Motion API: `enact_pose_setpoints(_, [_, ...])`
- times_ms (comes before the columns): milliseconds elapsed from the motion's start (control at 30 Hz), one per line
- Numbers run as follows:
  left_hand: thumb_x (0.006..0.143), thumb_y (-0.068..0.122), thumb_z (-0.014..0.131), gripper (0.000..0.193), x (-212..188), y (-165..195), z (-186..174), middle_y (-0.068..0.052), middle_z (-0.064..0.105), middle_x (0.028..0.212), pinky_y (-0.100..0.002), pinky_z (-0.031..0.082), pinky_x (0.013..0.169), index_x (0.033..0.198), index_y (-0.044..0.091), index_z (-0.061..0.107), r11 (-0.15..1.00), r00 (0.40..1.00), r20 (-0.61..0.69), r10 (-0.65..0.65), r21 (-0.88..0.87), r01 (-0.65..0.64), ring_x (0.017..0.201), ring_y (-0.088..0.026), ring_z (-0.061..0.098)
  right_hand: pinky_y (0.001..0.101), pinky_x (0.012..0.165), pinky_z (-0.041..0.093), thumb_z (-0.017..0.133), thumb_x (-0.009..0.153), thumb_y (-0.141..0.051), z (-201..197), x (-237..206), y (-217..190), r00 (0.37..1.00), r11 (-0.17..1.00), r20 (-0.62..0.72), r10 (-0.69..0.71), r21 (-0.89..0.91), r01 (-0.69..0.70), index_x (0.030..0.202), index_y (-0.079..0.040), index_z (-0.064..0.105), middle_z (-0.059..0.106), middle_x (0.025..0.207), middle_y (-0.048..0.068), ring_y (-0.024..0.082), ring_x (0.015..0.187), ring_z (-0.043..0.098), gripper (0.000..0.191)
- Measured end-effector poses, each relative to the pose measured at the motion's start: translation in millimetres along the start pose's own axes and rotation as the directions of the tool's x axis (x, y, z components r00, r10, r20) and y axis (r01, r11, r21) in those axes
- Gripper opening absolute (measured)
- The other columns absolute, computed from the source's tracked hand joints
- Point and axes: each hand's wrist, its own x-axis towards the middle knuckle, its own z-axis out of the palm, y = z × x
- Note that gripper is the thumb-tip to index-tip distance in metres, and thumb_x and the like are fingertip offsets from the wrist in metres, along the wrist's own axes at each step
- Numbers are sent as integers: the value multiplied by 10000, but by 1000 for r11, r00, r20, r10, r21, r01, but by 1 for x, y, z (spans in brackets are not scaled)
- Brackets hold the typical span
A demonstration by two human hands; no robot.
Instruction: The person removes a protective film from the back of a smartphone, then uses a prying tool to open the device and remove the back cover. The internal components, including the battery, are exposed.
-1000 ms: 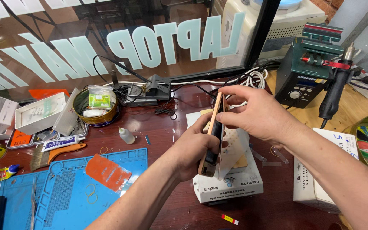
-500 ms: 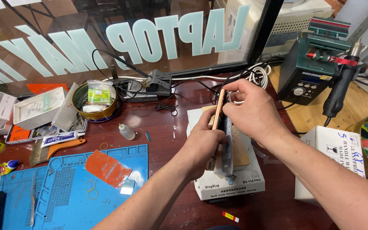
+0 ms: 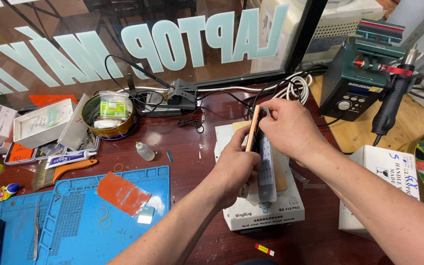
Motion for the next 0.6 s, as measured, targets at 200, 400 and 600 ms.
enact_pose_setpoints(200, [789, -73, 510, 844, -2, 3, 1, -64, 594, 906, -289, 478, 557, 1556, 254, 376, 1000, 1000, -1, -16, -10, 16, 688, -122, 552, 329, 539, 485, 589, 839, -71, -1, 1, 5, 999, 997, 40, 6, 73, -9, 1206, -72, 729, 659, 627, 77, 131, 548, 557, 393])
enact_pose_setpoints(400, [791, -60, 490, 829, -6, 8, 0, -80, 585, 876, -299, 474, 536, 1549, 261, 389, 999, 999, -12, -46, -4, 46, 641, -137, 540, 312, 461, 395, 555, 861, -25, -3, 2, 5, 996, 979, 79, 38, 195, -52, 1199, -82, 747, 566, 586, 22, 94, 511, 457, 392])
enact_pose_setpoints(600, [771, -60, 510, 814, -5, 7, 0, -74, 614, 922, -300, 487, 568, 1521, 246, 428, 1000, 999, -18, 27, 1, -27, 688, -134, 571, 287, 527, 417, 563, 872, -27, -3, 3, 2, 992, 966, 104, 78, 239, -101, 1211, -99, 721, 596, 688, 15, 86, 598, 492, 381])
